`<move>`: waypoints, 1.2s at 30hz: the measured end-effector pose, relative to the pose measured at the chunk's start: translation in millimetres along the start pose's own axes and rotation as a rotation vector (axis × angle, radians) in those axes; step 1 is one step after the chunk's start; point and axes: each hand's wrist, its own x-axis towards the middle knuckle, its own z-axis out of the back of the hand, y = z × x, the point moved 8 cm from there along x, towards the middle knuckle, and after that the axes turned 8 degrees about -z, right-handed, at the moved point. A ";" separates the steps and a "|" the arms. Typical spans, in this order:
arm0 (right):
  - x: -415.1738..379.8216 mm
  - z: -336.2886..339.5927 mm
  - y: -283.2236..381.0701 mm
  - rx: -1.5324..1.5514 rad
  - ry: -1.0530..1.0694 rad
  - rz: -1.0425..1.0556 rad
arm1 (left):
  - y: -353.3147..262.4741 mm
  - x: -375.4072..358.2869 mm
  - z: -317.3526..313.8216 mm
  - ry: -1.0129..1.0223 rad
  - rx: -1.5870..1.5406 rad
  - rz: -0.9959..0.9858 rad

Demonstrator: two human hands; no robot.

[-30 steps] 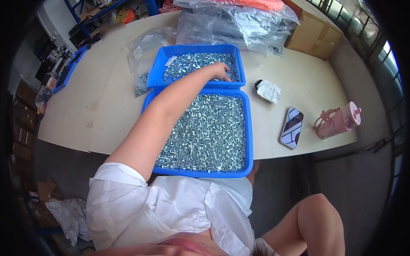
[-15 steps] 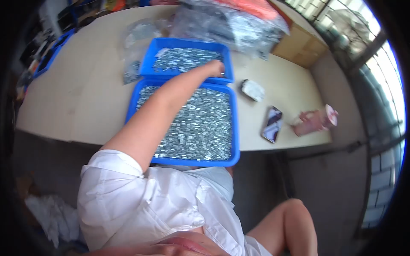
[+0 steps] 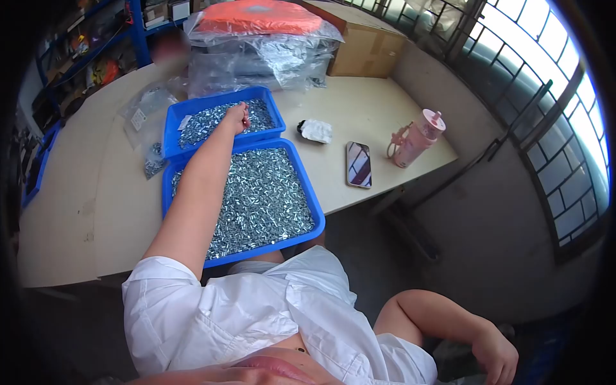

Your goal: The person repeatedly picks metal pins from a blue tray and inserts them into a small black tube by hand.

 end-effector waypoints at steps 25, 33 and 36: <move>-257.9 170.4 -162.1 -0.123 -1.510 -0.847 | -14.6 -21.5 3.1 0.002 -0.384 0.243; -342.4 179.3 -289.6 0.101 -1.499 -1.315 | -45.5 -121.8 -6.5 0.286 -0.217 0.092; -350.4 184.6 -343.1 0.015 -1.295 -1.448 | -49.0 -170.9 3.7 0.259 -0.217 0.060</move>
